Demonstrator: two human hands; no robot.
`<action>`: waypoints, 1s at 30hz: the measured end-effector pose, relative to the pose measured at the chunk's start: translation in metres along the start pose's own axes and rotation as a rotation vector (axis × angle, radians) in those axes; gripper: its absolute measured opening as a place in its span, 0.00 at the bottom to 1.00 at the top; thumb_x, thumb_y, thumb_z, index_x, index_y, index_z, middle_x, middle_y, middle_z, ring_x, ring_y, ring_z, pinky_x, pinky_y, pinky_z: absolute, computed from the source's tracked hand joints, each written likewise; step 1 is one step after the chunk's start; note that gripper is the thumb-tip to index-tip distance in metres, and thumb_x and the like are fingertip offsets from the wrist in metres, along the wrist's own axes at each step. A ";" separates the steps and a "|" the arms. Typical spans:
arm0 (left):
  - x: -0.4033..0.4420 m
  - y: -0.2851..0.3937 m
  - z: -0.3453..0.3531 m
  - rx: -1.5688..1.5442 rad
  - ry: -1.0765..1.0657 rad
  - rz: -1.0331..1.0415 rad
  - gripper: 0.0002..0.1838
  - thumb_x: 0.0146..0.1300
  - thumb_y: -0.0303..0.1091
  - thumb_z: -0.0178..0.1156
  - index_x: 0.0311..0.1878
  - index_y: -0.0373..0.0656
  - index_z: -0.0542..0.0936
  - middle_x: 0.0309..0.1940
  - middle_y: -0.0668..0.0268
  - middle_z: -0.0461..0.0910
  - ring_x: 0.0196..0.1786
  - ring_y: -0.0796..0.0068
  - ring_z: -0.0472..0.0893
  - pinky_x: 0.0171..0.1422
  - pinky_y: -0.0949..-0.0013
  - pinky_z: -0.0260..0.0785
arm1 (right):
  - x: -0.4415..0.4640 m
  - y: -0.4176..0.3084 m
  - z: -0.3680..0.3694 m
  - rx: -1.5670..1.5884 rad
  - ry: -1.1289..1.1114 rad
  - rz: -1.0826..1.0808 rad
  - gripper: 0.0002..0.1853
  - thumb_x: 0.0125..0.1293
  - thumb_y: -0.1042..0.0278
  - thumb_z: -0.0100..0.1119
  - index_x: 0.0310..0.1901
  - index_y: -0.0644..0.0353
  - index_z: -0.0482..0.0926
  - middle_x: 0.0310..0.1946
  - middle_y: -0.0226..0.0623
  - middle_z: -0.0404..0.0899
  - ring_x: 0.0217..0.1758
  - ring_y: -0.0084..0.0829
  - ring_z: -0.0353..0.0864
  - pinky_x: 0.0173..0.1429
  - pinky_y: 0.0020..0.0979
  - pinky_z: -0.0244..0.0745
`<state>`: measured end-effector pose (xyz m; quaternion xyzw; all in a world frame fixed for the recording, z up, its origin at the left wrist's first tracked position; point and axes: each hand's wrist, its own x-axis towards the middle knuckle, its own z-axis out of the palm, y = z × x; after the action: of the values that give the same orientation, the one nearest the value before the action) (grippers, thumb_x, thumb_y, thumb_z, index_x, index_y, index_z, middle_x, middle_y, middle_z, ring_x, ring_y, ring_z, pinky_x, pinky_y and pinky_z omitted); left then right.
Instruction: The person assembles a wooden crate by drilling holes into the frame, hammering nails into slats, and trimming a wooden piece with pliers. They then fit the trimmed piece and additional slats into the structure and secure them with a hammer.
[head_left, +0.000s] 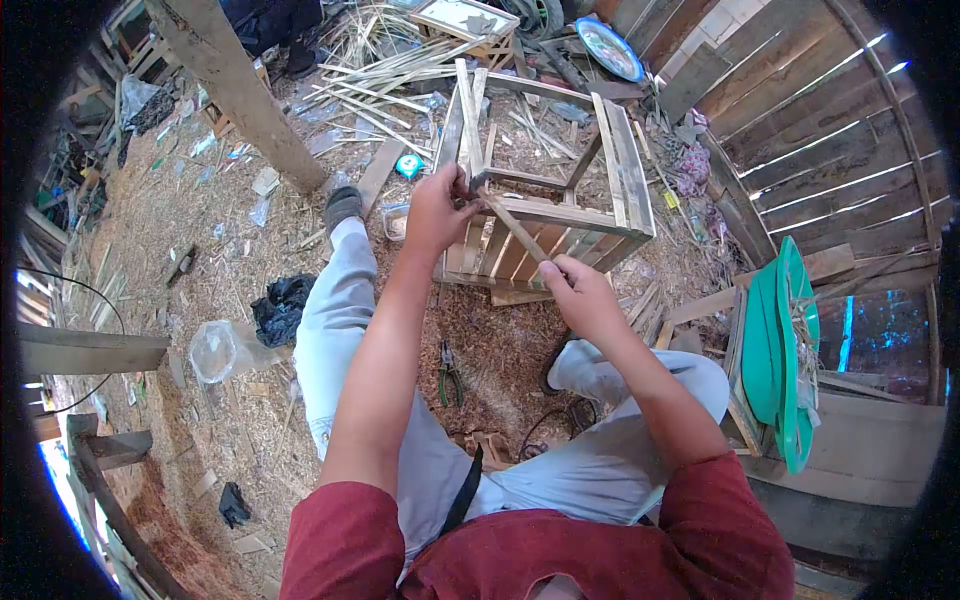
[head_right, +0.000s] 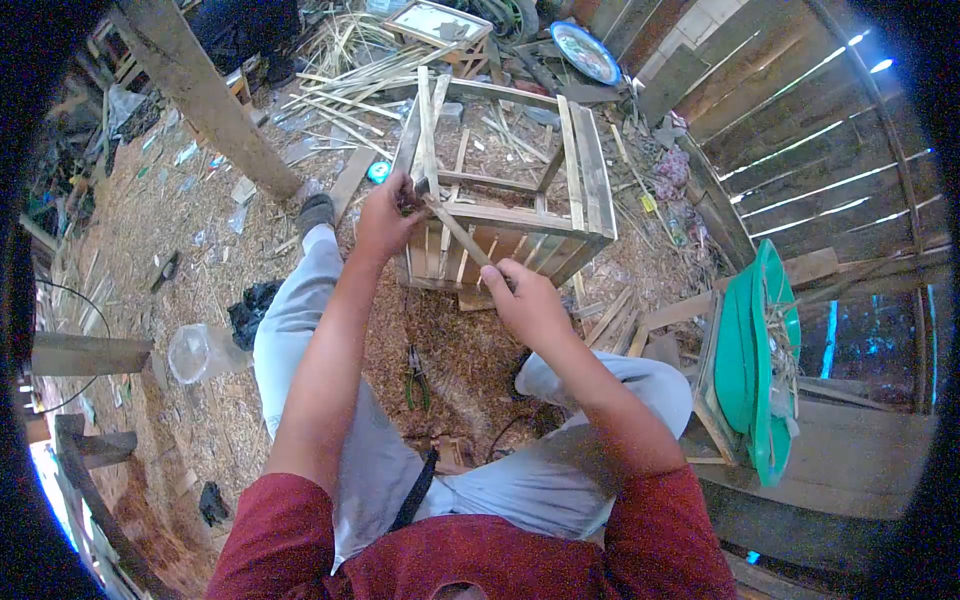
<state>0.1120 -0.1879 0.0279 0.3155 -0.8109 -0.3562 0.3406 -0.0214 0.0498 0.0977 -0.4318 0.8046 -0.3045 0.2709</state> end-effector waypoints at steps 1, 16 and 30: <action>0.000 -0.001 -0.001 -0.037 0.002 0.002 0.23 0.51 0.30 0.81 0.39 0.39 0.73 0.29 0.60 0.79 0.33 0.60 0.79 0.41 0.59 0.73 | 0.000 -0.001 0.001 0.008 -0.006 0.001 0.22 0.80 0.46 0.55 0.42 0.61 0.80 0.23 0.50 0.76 0.26 0.47 0.76 0.35 0.44 0.72; -0.001 -0.004 0.004 -0.053 0.050 0.012 0.23 0.47 0.26 0.80 0.39 0.39 0.74 0.31 0.60 0.83 0.39 0.56 0.84 0.44 0.56 0.75 | 0.000 -0.003 -0.004 -0.070 0.015 -0.023 0.23 0.79 0.46 0.56 0.41 0.61 0.80 0.23 0.50 0.76 0.26 0.48 0.77 0.35 0.45 0.72; -0.001 0.004 0.006 -0.103 0.057 0.054 0.20 0.51 0.26 0.76 0.40 0.38 0.74 0.30 0.58 0.84 0.34 0.62 0.87 0.42 0.61 0.78 | 0.021 0.004 -0.016 0.139 0.174 -0.059 0.24 0.79 0.46 0.57 0.42 0.65 0.82 0.22 0.44 0.75 0.24 0.35 0.72 0.35 0.39 0.70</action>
<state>0.1067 -0.1824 0.0277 0.2855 -0.7898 -0.3790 0.3887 -0.0446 0.0373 0.1019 -0.4073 0.7891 -0.4035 0.2203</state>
